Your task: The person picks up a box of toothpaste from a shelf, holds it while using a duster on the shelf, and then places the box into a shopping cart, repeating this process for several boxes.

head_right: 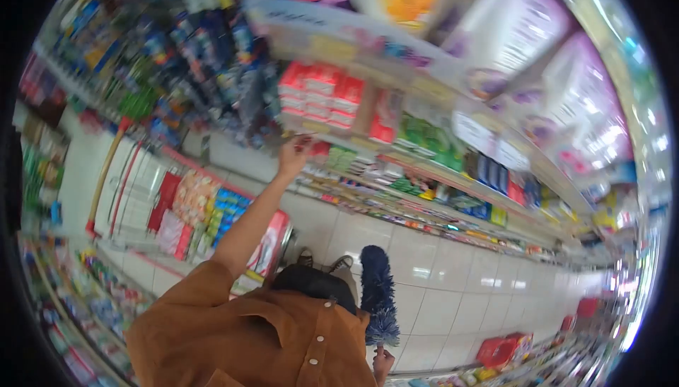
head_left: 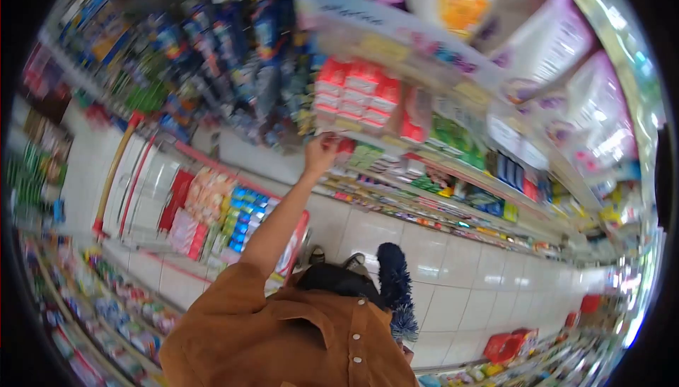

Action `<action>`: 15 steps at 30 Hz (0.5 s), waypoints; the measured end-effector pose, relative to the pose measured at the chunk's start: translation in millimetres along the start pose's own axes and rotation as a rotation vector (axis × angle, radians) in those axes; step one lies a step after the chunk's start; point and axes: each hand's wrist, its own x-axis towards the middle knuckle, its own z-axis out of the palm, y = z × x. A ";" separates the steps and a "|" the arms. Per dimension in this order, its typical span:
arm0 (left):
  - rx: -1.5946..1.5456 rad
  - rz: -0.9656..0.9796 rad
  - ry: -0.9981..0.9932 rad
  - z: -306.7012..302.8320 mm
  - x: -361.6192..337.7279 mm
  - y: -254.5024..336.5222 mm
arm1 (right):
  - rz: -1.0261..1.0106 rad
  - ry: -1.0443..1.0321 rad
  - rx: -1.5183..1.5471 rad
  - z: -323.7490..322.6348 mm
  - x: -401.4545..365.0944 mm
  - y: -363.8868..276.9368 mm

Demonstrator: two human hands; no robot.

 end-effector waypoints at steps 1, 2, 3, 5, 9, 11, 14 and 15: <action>-0.147 -0.062 0.005 -15.8 -21.0 17.6 | 0.001 -0.006 -0.030 3.0 -2.5 -13.4; -0.139 -0.043 0.056 -30.4 -38.2 26.4 | -0.004 -0.017 -0.060 7.4 -1.5 -21.9; -0.128 -0.023 0.105 -51.1 -56.1 29.1 | -0.057 0.010 -0.133 15.5 7.6 -19.5; -0.118 -0.135 0.182 -103.0 -92.6 31.0 | -0.096 -0.045 -0.198 19.7 24.0 -27.6; 0.021 -0.173 0.508 -188.5 -154.5 -11.7 | -0.167 -0.161 -0.265 24.2 53.5 -56.4; 0.253 -0.294 0.629 -241.1 -178.7 -45.1 | -0.204 -0.203 -0.292 26.2 66.3 -67.9; 0.811 -0.342 0.605 -306.4 -209.5 -88.8 | -0.252 -0.268 -0.327 25.5 83.6 -81.4; 0.958 -0.412 0.625 -317.9 -214.1 -95.3 | -0.252 -0.294 -0.337 24.9 90.6 -84.0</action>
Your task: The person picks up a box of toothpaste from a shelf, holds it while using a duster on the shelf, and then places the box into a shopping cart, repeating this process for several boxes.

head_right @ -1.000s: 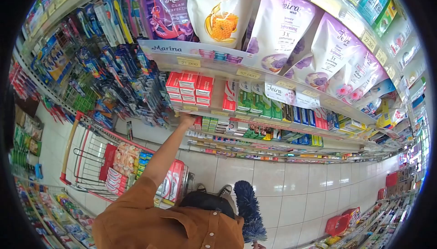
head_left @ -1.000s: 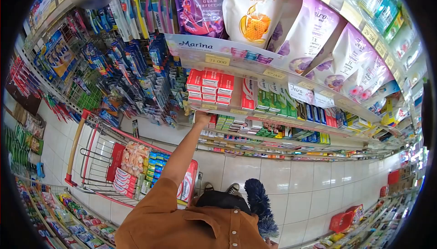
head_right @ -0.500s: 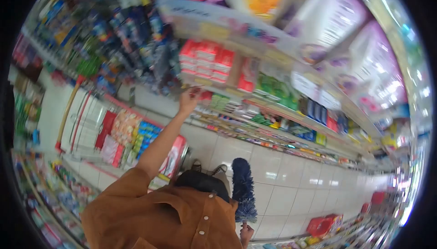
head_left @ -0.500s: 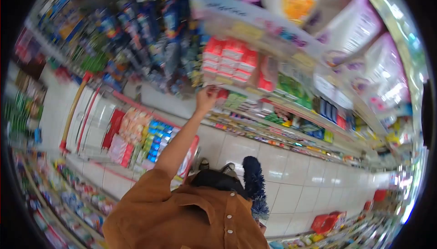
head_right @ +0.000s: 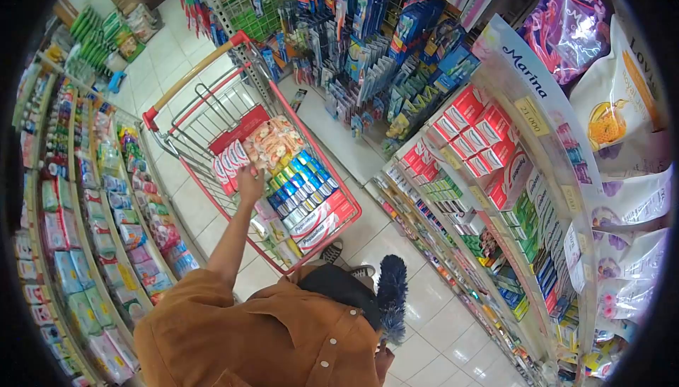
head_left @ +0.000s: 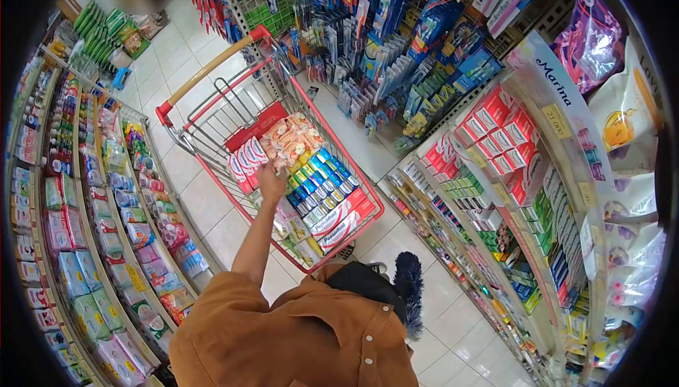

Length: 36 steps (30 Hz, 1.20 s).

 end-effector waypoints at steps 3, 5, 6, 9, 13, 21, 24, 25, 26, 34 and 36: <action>0.170 -0.327 -0.182 5.3 17.7 -22.4 | -0.068 -0.043 -0.040 -17.3 -1.1 -28.1; 0.200 -0.364 -0.273 -0.2 24.1 -20.6 | -0.010 -0.030 -0.083 -25.4 -0.3 -39.2; 0.211 -0.385 -0.313 0.5 28.1 -18.1 | -0.030 -0.016 -0.054 -29.0 3.5 -33.3; 0.245 -0.351 -0.295 29.4 38.0 -27.0 | -0.048 0.011 -0.017 -29.6 9.1 -28.3; 0.328 -0.392 -0.201 25.1 41.2 -1.5 | -0.208 0.035 0.078 -28.4 -20.8 -24.4; -0.067 -0.378 -0.209 62.8 59.4 -26.8 | 0.110 -0.026 -0.073 -45.1 -49.9 -15.6; -0.517 -0.684 -0.456 76.9 61.7 -56.6 | 0.029 0.048 0.084 -40.5 -49.4 13.6; -0.767 -0.807 -0.505 80.3 66.8 -63.7 | 0.033 0.051 0.099 -40.3 -47.7 13.1; -0.925 -0.728 -0.548 84.2 64.5 -76.8 | 0.036 0.055 0.113 -39.9 -46.2 12.1; -1.366 -0.753 -0.477 -21.9 18.6 46.2 | -0.220 -0.076 0.387 -37.0 -27.6 -41.9; -1.511 -0.718 -0.532 -48.7 7.1 89.8 | -0.231 -0.131 0.400 -35.3 -32.7 -87.6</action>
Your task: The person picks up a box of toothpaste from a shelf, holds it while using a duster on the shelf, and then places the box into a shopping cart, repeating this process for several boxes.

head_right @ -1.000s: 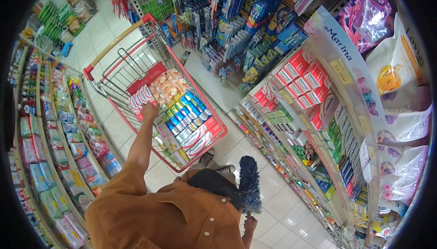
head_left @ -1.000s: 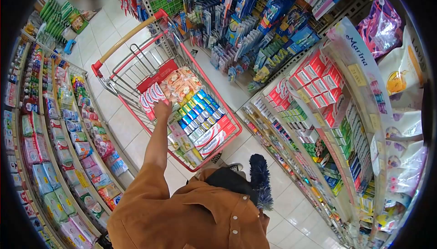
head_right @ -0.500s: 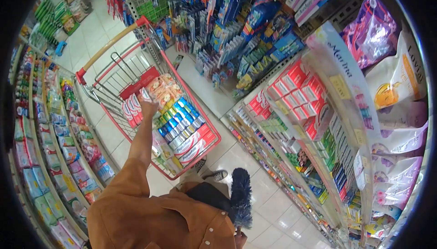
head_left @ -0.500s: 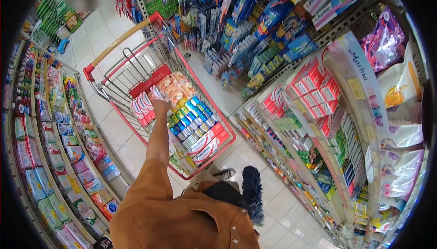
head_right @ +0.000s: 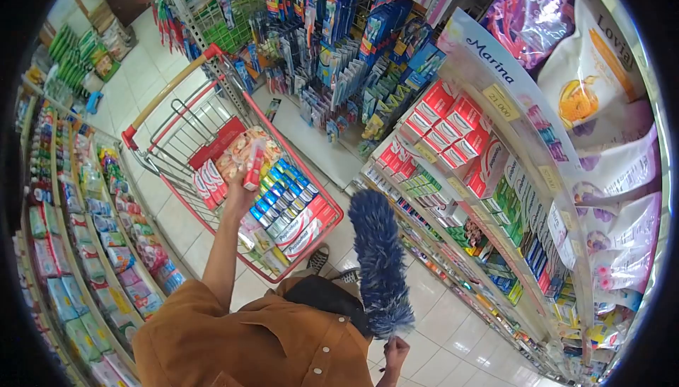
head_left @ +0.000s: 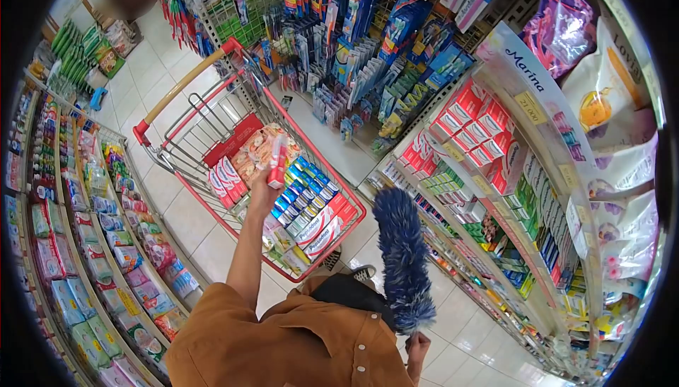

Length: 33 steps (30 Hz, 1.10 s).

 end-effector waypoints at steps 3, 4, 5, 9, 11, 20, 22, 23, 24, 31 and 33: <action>0.001 -0.004 -0.122 35.9 -20.7 -1.7 | -0.152 -0.144 -0.019 11.5 22.3 -30.7; 0.014 -0.008 -0.121 54.0 -30.7 1.7 | -0.181 -0.176 -0.031 16.3 27.3 -44.3; 0.029 -0.015 -0.120 69.8 -41.0 5.3 | -0.207 -0.205 -0.043 19.8 29.0 -57.7; -0.026 0.014 -0.268 79.7 -39.4 -6.7 | -0.308 -0.287 -0.115 29.3 31.4 -96.6; -0.126 -0.224 -0.189 103.0 -67.4 8.2 | -0.356 -0.308 -0.127 29.0 34.5 -105.5; -0.121 -0.204 -0.591 99.2 -84.9 16.5 | -0.536 0.043 -0.141 41.9 44.6 -128.2; -0.142 -0.182 -0.659 92.5 -73.1 10.9 | -0.517 0.032 -0.080 41.7 42.2 -129.0; -0.156 -0.186 -0.609 83.4 -62.1 3.4 | -0.521 -0.018 -0.093 35.6 43.2 -126.0; -0.172 -0.185 -0.560 73.5 -52.6 -5.1 | -0.528 -0.071 -0.107 27.4 44.6 -121.4; -0.106 -0.190 -0.562 72.3 -46.7 -9.4 | -0.565 -0.076 -0.210 26.2 44.1 -127.0; -0.040 -0.146 -0.583 108.8 -94.6 21.1 | -0.550 -0.013 -0.189 33.0 43.3 -127.4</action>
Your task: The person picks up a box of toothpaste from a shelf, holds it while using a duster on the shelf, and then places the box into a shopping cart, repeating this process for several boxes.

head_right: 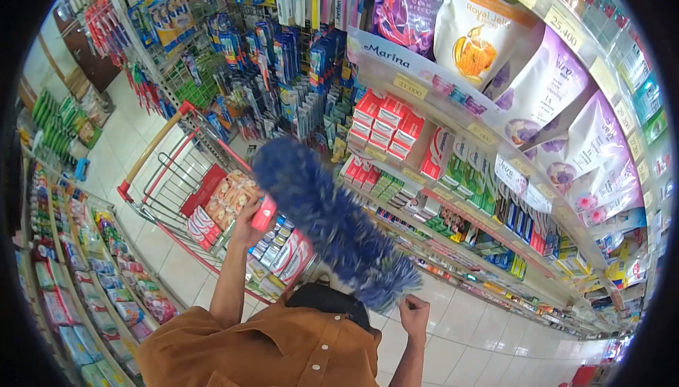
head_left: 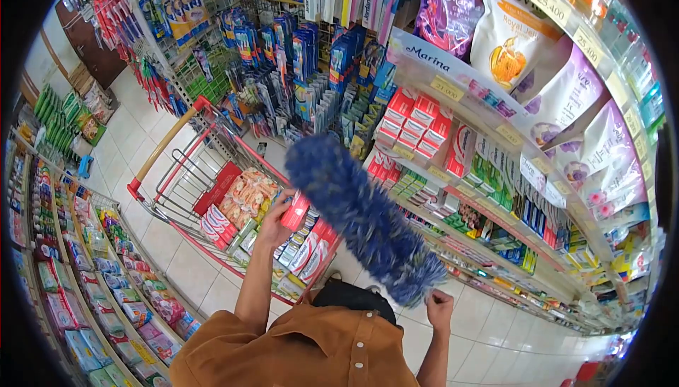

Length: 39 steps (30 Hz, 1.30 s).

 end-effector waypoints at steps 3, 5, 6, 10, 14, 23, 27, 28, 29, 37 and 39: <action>-0.033 -0.041 -0.166 -5.0 3.8 -3.2 | -0.037 0.145 0.007 15.9 6.8 -20.7; -0.061 -0.071 -0.167 -3.7 7.4 -5.7 | -0.060 0.146 -0.032 13.2 9.8 -7.8; -0.095 -0.067 -0.136 -1.8 12.8 -6.4 | -0.070 0.145 -0.052 10.5 11.8 -1.9; 0.000 -0.037 -0.057 0.4 18.1 -3.8 | -0.009 0.091 0.038 2.6 2.8 17.4; 0.019 0.014 0.045 -3.0 27.1 0.7 | 0.040 0.034 -0.001 -11.9 -12.8 40.8; -0.026 0.019 0.056 -10.0 27.0 -9.0 | 0.019 -0.110 -0.031 -14.1 -12.2 8.1; 0.041 -0.027 -0.042 -3.8 23.5 -17.3 | -0.046 0.120 -0.037 5.0 -1.0 -31.1; 0.040 -0.048 -0.095 -5.6 23.4 -17.5 | -0.036 0.128 -0.004 7.1 1.1 -37.8; 0.068 -0.043 -0.148 -4.2 27.2 -17.9 | -0.013 0.141 0.025 6.8 3.0 -44.8; -0.014 0.087 0.219 22.2 36.8 -12.1 | 0.038 -0.106 0.053 -19.7 -12.3 20.6; -0.085 0.096 0.330 50.9 27.8 -1.1 | 0.075 -0.127 0.063 -20.9 -8.4 17.6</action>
